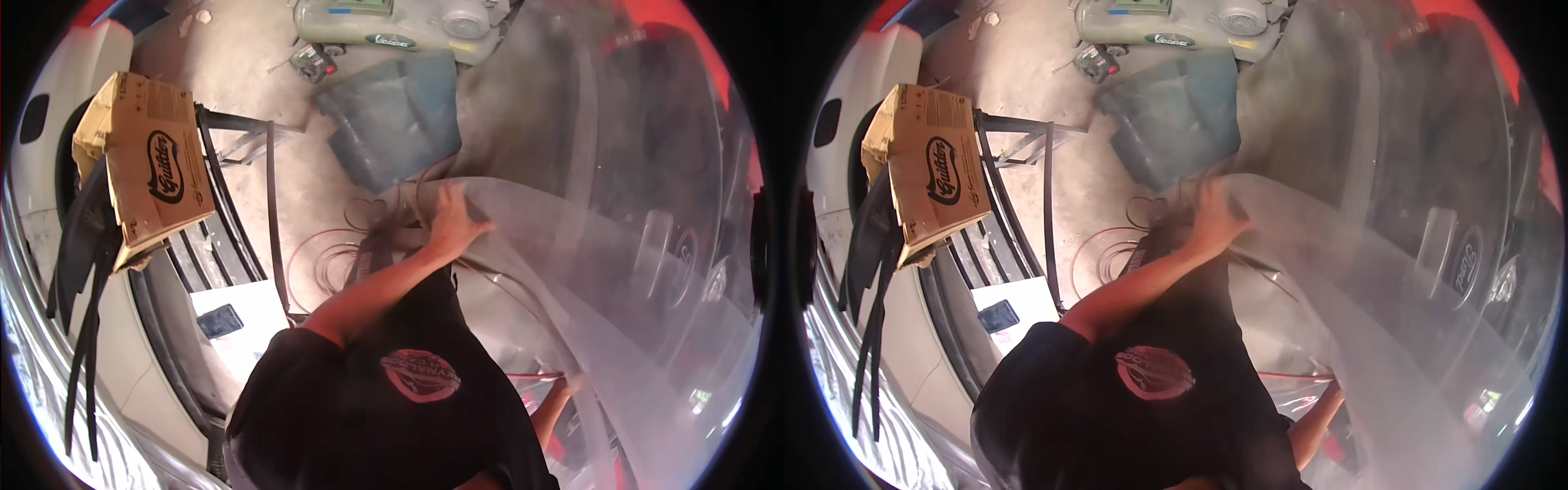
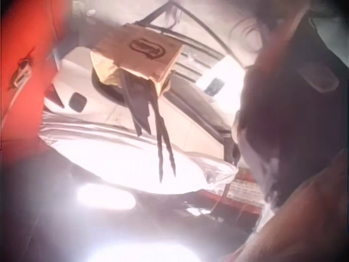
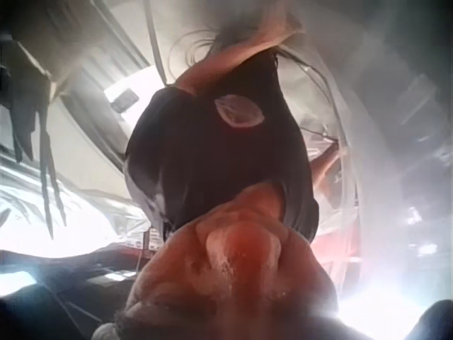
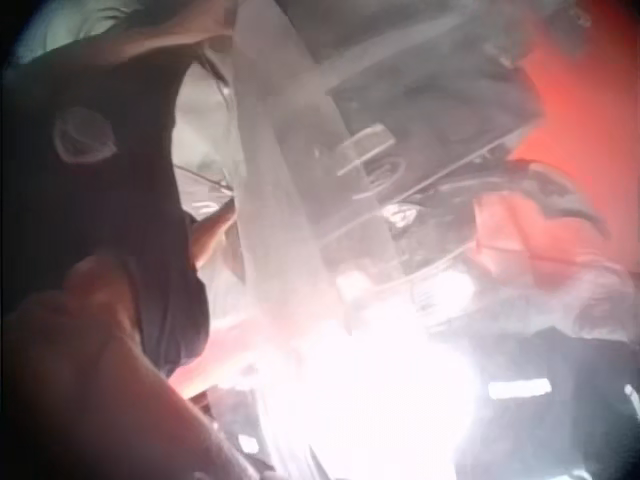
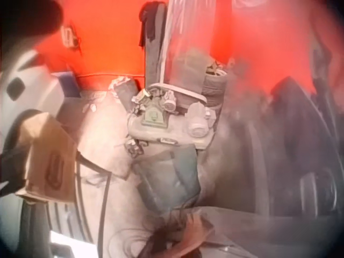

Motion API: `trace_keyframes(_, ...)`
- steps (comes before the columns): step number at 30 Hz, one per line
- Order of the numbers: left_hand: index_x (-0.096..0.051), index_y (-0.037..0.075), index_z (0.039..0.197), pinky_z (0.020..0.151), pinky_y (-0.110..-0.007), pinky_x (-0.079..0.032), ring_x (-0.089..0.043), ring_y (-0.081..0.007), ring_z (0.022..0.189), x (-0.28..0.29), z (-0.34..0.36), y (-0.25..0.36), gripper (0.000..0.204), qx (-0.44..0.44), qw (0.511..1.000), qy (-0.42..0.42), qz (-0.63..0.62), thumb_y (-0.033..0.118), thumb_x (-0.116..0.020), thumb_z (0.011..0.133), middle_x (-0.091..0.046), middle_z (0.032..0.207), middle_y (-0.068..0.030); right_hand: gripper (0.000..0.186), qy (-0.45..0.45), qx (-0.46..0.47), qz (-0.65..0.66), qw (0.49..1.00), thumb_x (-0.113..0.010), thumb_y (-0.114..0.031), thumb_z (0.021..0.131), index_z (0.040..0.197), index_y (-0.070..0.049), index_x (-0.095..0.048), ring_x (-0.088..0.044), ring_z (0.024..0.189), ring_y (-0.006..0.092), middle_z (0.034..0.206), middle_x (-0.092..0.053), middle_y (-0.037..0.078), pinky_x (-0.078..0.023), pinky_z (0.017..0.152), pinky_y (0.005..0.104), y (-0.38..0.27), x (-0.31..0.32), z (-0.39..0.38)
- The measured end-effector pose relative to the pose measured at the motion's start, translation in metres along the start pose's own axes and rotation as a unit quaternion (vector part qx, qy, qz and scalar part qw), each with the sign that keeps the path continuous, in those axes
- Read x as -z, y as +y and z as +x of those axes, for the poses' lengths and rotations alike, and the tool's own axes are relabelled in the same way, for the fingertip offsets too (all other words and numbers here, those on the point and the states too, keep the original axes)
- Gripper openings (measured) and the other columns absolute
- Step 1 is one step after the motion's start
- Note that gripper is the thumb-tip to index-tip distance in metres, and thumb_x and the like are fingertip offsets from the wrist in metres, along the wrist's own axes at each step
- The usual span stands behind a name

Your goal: The person cleans various automotive parts and equipment using a cloth, then handles a large plastic sheet near a vehicle.

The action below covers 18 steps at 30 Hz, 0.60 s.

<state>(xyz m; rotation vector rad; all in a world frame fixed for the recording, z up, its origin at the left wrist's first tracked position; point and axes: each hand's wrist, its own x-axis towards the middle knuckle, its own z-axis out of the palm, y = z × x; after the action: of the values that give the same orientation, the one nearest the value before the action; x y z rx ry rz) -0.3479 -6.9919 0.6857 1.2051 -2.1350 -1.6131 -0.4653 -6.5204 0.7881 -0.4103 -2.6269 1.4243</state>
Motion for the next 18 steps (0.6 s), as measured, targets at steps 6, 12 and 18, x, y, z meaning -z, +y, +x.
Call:
trace_keyframes(6,-0.021,0.006,0.152,0.117,-0.045,-0.022,-0.027,-0.0341,0.143,-0.098,0.022,0.060,0.091,-0.278,0.847,-0.444,-0.090,0.040,-0.071,0.084,-0.025,0.156,-0.0180,0.043,-0.016,-0.014,0.019,1.000,-0.058,-0.027,0.095,0.120,0.007,-0.053,-0.052,0.074,0.0168,0.090,-0.058,0.006,-0.044,0.063,0.0318,-0.016,-0.020,0.009)
trace_keyframes(12,-0.015,0.008,0.154,0.115,-0.053,-0.024,-0.020,-0.0476,0.141,-0.182,-0.065,0.062,0.099,-0.366,0.744,-0.558,-0.036,0.050,-0.069,0.083,-0.025,0.150,-0.0315,0.044,-0.026,-0.039,0.012,0.999,-0.059,-0.028,0.094,0.120,0.007,-0.053,-0.051,0.074,0.0162,0.089,-0.057,0.006,-0.043,0.063,0.0308,-0.005,-0.039,-0.010)
trace_keyframes(18,-0.014,0.005,0.153,0.116,-0.055,-0.020,-0.017,-0.0482,0.141,-0.148,0.048,0.124,0.101,-0.246,0.839,-0.483,-0.059,0.040,-0.075,0.080,-0.020,0.151,-0.0324,0.045,-0.044,-0.086,0.021,0.995,-0.060,-0.028,0.094,0.121,0.007,-0.053,-0.050,0.074,0.0155,0.088,-0.057,0.006,-0.043,0.064,0.0298,0.011,-0.043,-0.035)
